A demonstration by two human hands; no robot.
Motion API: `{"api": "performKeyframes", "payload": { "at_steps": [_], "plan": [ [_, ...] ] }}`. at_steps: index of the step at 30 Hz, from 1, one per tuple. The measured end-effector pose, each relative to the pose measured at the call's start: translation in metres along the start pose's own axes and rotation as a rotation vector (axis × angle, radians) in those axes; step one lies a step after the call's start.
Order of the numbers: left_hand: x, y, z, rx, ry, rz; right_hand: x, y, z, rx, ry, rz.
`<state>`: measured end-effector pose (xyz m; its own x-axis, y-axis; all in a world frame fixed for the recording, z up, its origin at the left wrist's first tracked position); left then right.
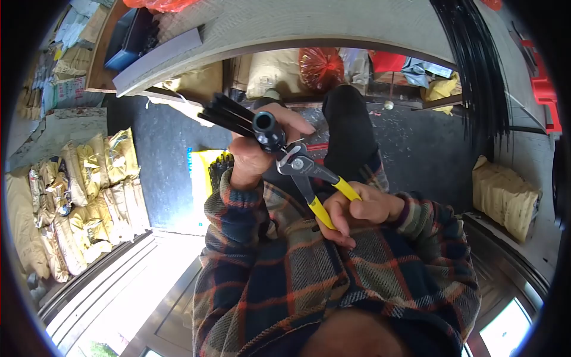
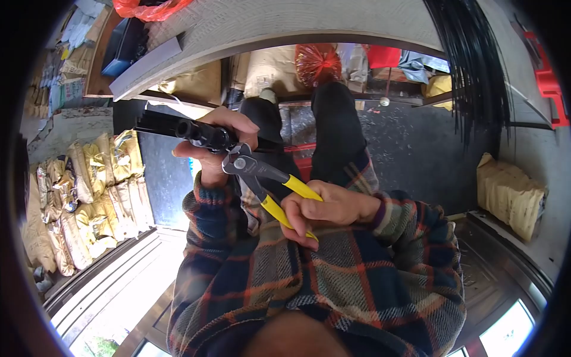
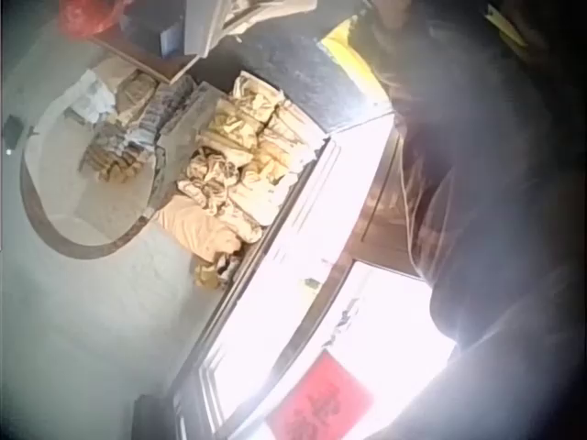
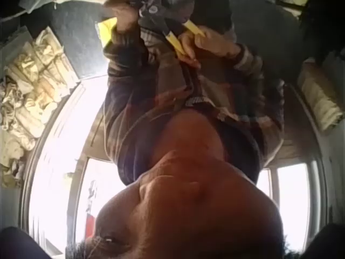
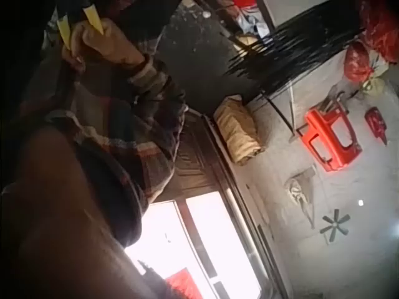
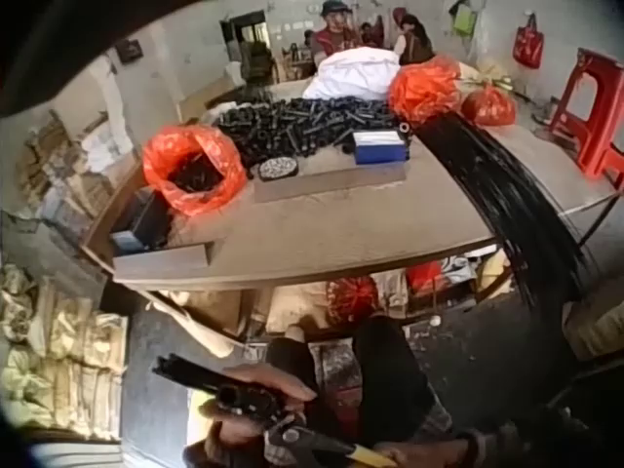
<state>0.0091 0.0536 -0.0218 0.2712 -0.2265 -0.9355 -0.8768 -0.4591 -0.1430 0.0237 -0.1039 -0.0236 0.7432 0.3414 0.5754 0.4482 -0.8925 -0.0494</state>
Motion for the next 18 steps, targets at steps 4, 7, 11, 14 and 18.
{"api": "performKeyframes", "payload": {
  "at_steps": [4,7,11,14,18],
  "plan": [
    [-0.014,0.000,0.010,-0.255,-0.051,-0.054,0.000,-0.016,-0.002,-0.015,-0.083,0.015],
    [-0.022,0.012,0.020,-0.239,-0.061,-0.143,0.039,-0.023,0.016,-0.273,0.260,0.248],
    [-0.041,0.027,0.018,-0.098,-0.118,-0.260,0.083,-0.034,0.039,-0.691,1.000,0.530],
    [-0.047,0.044,0.027,-0.293,-0.242,-0.163,0.097,-0.052,0.037,-0.694,1.302,0.722],
    [-0.049,0.054,0.037,-0.235,-0.226,-0.128,0.104,-0.066,0.014,-0.691,1.749,0.858]
  ]
}}
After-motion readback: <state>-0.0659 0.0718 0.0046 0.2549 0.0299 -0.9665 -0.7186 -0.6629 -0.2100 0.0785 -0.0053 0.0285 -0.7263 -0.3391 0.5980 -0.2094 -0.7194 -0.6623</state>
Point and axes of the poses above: each hand's wrist, its own y-axis away from the middle knuckle, its own z-axis out of the back of the hand, x = y × z, the point moved 7 cm from there along -y, towards the middle knuckle, and after that the axes turned 7 degrees about y, right-handed, at the moved point
